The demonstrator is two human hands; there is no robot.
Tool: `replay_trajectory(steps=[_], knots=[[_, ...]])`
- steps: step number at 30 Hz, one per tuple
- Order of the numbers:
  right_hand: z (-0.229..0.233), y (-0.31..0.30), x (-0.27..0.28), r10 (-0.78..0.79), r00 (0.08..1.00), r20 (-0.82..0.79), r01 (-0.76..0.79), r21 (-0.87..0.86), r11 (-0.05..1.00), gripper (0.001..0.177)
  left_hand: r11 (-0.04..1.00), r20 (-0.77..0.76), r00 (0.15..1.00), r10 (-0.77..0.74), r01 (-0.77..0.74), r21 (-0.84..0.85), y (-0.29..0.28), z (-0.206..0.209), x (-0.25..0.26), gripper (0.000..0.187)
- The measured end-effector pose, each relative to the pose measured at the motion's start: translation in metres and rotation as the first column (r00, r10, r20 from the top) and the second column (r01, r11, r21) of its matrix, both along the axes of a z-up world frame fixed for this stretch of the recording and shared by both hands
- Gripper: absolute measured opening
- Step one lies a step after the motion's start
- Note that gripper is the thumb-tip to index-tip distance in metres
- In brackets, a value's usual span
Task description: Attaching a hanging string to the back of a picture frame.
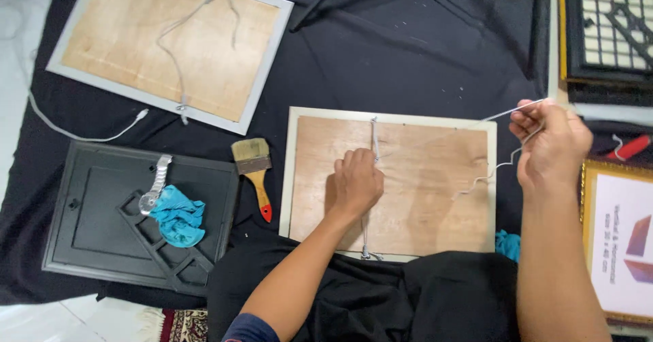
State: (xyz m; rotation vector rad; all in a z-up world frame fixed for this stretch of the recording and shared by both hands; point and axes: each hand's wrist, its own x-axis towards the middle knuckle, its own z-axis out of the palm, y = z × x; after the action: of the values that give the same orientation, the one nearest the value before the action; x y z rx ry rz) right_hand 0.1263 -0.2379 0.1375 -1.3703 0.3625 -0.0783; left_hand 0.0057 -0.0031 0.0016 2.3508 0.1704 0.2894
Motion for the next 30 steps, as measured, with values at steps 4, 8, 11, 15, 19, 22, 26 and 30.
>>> replay_trajectory(steps=[4, 8, 11, 15, 19, 22, 26, 30], knots=[[0.061, 0.064, -0.001, 0.291, 0.944, 0.156, -0.25, -0.241, 0.938, 0.015, 1.0, -0.022, 1.0, -0.001, 0.001, 0.021, -0.004, -0.004, 0.0, 0.016], [0.103, 0.15, 0.015, 0.394, 0.895, 0.208, -0.413, 0.056, 0.909, 0.014, 1.0, 0.113, 0.993, 0.013, -0.015, 0.019, 0.005, 0.023, -0.008, 0.016], [0.113, 0.214, 0.017, 0.594, 0.767, 0.242, -0.62, 0.044, 0.783, 0.016, 0.999, -0.237, 0.971, -0.036, 0.04, 0.013, 0.015, 0.051, -0.014, 0.028], [0.112, 0.273, 0.006, 0.848, 0.519, -0.106, -0.79, -0.439, 0.428, 0.018, 0.999, 0.071, 0.997, -0.012, 0.015, -0.041, -0.001, -0.002, -0.004, 0.02], [0.051, 0.252, 0.018, 0.916, 0.383, -0.122, -0.52, -0.848, 0.105, 0.033, 0.998, -0.315, 0.948, -0.052, 0.04, -0.043, 0.028, 0.083, -0.02, 0.026], [-0.032, 0.196, 0.026, 0.705, 0.687, -0.179, -0.461, -0.856, 0.232, 0.026, 0.981, -0.085, 0.995, 0.049, -0.032, 0.193, -0.015, -0.05, 0.009, 0.021], [-0.146, 0.118, 0.012, 0.458, 0.843, -0.282, -0.527, -0.605, 0.597, 0.02, 0.99, -0.158, 0.987, -0.022, 0.0, -0.141, -0.005, -0.027, 0.007, 0.022], [-0.218, 0.09, -0.003, 0.439, 0.618, -0.652, -0.426, 0.192, 0.884, 0.038, 0.986, -0.149, 0.989, 0.018, -0.042, -0.162, -0.003, -0.018, 0.002, 0.023]])
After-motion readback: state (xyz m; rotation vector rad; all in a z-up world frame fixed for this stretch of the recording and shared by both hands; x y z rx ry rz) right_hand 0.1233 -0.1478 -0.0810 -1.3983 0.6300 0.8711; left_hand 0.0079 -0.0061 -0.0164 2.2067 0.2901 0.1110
